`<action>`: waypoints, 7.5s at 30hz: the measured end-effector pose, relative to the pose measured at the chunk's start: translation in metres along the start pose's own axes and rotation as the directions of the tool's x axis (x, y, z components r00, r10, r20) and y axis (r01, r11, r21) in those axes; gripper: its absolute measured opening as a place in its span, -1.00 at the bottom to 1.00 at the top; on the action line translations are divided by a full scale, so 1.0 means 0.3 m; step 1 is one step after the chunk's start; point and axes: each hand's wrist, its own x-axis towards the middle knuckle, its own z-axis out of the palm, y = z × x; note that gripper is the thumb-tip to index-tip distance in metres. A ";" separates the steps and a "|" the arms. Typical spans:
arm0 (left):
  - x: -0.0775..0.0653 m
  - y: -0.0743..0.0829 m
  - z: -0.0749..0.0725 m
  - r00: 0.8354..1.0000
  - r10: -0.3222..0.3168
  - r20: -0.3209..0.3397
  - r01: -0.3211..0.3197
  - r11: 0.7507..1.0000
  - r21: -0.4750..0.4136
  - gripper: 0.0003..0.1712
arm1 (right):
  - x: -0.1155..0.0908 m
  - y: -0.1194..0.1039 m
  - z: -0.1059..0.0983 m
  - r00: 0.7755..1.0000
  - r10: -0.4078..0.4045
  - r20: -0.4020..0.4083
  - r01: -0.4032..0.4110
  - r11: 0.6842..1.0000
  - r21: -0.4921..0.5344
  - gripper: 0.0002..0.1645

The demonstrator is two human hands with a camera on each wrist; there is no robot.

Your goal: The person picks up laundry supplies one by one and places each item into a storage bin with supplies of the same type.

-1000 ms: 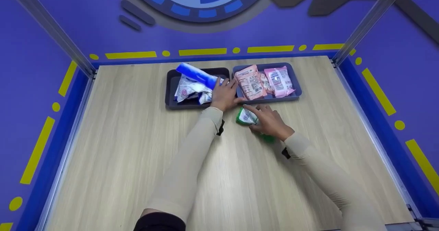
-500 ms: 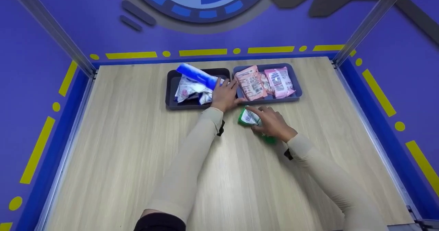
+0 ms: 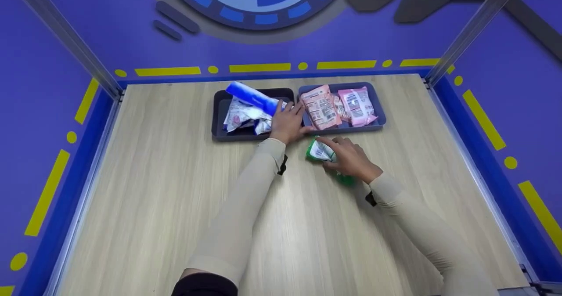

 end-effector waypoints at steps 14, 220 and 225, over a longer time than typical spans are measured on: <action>0.003 0.000 0.003 1.000 0.004 -0.002 -0.004 1.000 0.007 0.05 | -0.027 0.012 -0.035 1.000 -0.014 -0.016 0.015 0.999 0.037 -0.05; 0.008 0.005 -0.001 1.000 -0.010 0.024 0.009 1.000 0.018 0.02 | 0.394 0.173 -0.219 0.904 0.273 -0.329 -0.250 0.962 0.110 -0.01; 0.013 0.005 0.006 1.000 -0.007 0.029 0.007 1.000 0.017 0.00 | 0.392 0.180 -0.216 0.917 0.257 -0.306 -0.235 0.966 0.105 -0.12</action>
